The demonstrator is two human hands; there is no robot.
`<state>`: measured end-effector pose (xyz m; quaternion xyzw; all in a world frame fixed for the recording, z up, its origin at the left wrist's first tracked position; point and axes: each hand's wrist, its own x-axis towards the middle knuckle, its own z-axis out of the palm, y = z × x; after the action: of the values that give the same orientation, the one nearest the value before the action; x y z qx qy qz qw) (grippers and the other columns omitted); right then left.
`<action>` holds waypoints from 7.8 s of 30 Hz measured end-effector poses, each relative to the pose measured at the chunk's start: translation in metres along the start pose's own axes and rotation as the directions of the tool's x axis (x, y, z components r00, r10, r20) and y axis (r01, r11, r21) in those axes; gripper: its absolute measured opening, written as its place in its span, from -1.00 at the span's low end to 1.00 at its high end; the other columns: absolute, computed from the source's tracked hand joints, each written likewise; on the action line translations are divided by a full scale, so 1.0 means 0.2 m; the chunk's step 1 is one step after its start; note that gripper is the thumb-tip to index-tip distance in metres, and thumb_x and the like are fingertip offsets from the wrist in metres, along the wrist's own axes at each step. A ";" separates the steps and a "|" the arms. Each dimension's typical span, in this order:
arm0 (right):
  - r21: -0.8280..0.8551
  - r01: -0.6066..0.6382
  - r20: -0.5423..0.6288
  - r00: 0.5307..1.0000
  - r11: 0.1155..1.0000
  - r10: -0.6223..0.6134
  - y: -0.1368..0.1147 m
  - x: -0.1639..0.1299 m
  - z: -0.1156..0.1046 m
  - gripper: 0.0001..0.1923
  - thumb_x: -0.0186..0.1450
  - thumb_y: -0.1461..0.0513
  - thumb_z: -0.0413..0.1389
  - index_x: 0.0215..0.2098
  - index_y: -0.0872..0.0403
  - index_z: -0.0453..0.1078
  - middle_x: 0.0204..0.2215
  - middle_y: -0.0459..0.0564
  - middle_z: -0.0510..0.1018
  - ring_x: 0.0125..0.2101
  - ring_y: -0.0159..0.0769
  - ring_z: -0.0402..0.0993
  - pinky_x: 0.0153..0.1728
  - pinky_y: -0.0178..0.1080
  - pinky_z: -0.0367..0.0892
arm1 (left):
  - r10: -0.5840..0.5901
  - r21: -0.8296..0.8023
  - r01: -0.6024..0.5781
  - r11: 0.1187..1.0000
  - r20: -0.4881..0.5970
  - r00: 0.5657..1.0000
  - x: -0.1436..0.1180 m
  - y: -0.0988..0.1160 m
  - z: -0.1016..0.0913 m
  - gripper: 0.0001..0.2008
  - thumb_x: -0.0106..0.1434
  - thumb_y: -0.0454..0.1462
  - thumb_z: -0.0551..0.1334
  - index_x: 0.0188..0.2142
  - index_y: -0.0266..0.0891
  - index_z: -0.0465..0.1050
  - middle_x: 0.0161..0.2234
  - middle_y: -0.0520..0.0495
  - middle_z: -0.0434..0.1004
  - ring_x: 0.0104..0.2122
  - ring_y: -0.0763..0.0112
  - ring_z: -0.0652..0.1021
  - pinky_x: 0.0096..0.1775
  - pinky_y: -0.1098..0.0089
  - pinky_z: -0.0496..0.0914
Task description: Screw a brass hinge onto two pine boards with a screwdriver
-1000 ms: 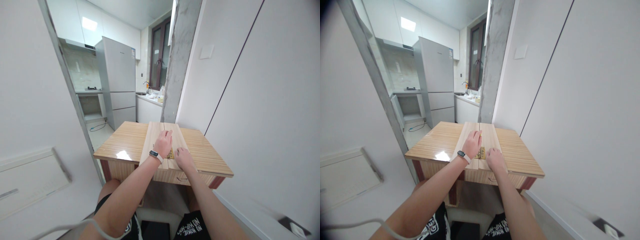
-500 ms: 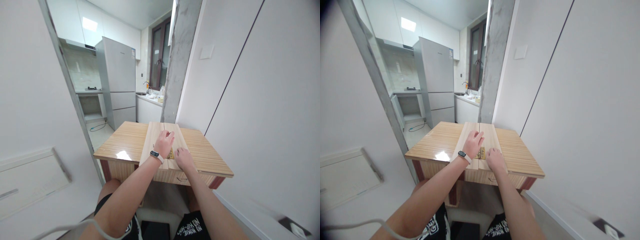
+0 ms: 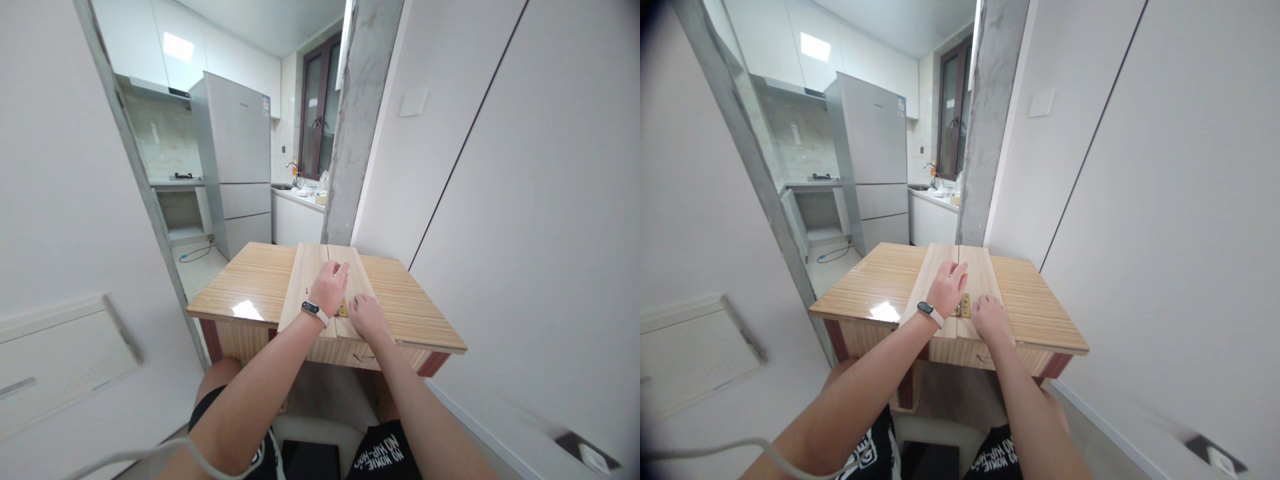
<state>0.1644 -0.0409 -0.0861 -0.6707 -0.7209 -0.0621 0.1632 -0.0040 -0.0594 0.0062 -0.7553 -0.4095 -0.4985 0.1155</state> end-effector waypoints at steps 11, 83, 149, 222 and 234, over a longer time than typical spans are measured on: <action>-0.014 0.018 -0.020 1.000 1.000 -0.019 0.02 0.01 0.03 -0.62 0.49 0.08 -0.13 -0.12 0.09 0.46 -0.09 0.18 0.53 -0.01 -0.10 0.35 0.04 -0.15 0.13 | 0.013 -0.002 -0.013 1.000 -0.001 1.000 0.00 -0.01 0.00 -0.71 0.42 -0.38 0.12 0.11 -0.23 0.37 -0.11 -0.17 0.40 -0.07 0.22 0.46 0.01 0.17 0.45; -0.012 0.009 -0.011 1.000 1.000 -0.009 0.01 0.01 0.01 -0.63 0.49 0.08 -0.11 -0.11 0.08 0.48 -0.05 0.18 0.54 0.01 -0.11 0.36 0.08 -0.15 0.14 | -0.003 0.018 0.004 1.000 -0.039 0.999 -0.02 -0.02 0.03 -0.62 0.42 -0.44 0.06 0.20 -0.29 0.25 0.03 -0.27 0.44 0.04 0.16 0.47 0.08 0.09 0.44; 0.001 0.016 0.000 1.000 1.000 -0.016 0.02 0.02 0.03 -0.60 0.49 0.07 -0.14 -0.07 0.08 0.47 -0.04 0.20 0.53 0.03 -0.07 0.35 0.09 -0.12 0.12 | -0.009 -0.035 0.010 0.999 0.005 1.000 -0.01 -0.01 0.00 -0.64 0.44 -0.32 0.12 0.21 -0.21 0.30 -0.01 -0.22 0.44 0.03 0.16 0.45 0.10 0.11 0.41; -0.008 0.019 0.001 1.000 1.000 -0.019 0.02 0.00 0.00 -0.62 0.49 0.08 -0.12 -0.09 0.07 0.48 -0.05 0.20 0.53 0.02 -0.09 0.36 0.10 -0.13 0.13 | -0.099 -0.143 0.101 0.985 0.020 0.995 -0.01 -0.08 0.02 -0.58 0.43 -0.42 0.11 0.24 -0.13 0.32 -0.05 -0.14 0.53 -0.03 0.25 0.52 0.04 0.20 0.45; 0.007 0.007 0.006 1.000 1.000 -0.007 0.02 0.00 0.01 -0.63 0.49 0.08 -0.12 -0.10 0.06 0.47 -0.04 0.19 0.53 0.03 -0.09 0.35 0.10 -0.12 0.13 | -0.142 -0.125 0.141 0.982 0.000 0.990 0.00 -0.07 0.01 -0.69 0.35 -0.30 0.30 0.08 -0.11 0.46 -0.16 -0.08 0.45 -0.11 0.27 0.51 -0.01 0.24 0.44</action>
<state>0.1676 -0.0405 -0.0879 -0.6677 -0.7240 -0.0583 0.1632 -0.0140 -0.0490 0.0027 -0.7278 -0.4297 -0.5334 0.0345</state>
